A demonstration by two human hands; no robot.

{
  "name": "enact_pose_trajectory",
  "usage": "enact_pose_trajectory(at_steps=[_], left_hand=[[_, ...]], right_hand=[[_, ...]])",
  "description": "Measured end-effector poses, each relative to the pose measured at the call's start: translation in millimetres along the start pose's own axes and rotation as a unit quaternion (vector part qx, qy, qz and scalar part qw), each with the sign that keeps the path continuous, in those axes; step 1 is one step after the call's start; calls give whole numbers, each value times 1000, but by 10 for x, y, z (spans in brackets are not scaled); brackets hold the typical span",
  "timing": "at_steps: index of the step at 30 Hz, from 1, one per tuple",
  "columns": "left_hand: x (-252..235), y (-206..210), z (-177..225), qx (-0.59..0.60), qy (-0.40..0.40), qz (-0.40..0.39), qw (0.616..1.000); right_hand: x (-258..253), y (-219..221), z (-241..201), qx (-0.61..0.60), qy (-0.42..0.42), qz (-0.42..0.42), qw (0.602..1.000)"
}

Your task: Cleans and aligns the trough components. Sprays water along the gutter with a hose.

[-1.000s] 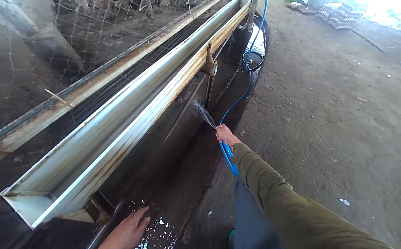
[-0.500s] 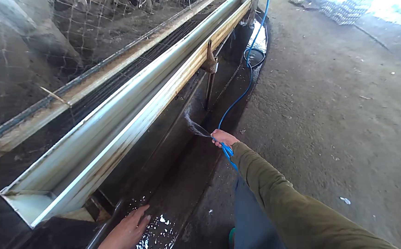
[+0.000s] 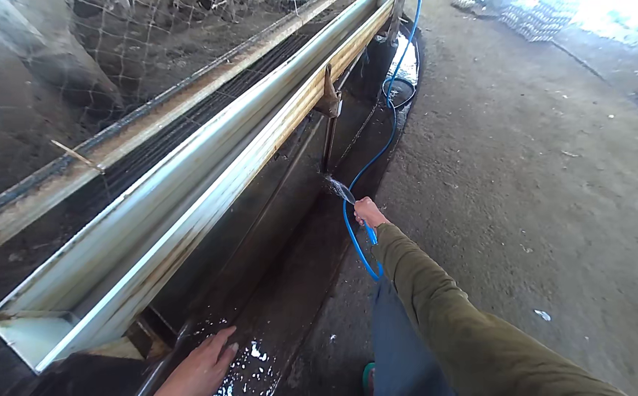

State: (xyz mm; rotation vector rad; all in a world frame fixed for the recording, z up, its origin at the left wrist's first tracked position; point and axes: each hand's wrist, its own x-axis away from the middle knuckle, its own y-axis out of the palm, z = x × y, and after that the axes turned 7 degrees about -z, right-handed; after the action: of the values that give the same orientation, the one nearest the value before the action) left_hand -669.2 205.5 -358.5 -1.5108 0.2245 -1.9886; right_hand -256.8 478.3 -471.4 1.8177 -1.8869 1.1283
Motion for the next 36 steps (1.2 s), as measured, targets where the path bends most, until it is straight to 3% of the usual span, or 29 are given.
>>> enact_pose_trajectory(at_steps=[20, 36], left_hand=[[10, 47, -48, 1, -3, 6, 1000], [4, -4, 56, 0, 5, 7, 1000]], right_hand=[[38, 225, -56, -40, -51, -68, 996], [38, -234, 12, -101, -67, 48, 991]])
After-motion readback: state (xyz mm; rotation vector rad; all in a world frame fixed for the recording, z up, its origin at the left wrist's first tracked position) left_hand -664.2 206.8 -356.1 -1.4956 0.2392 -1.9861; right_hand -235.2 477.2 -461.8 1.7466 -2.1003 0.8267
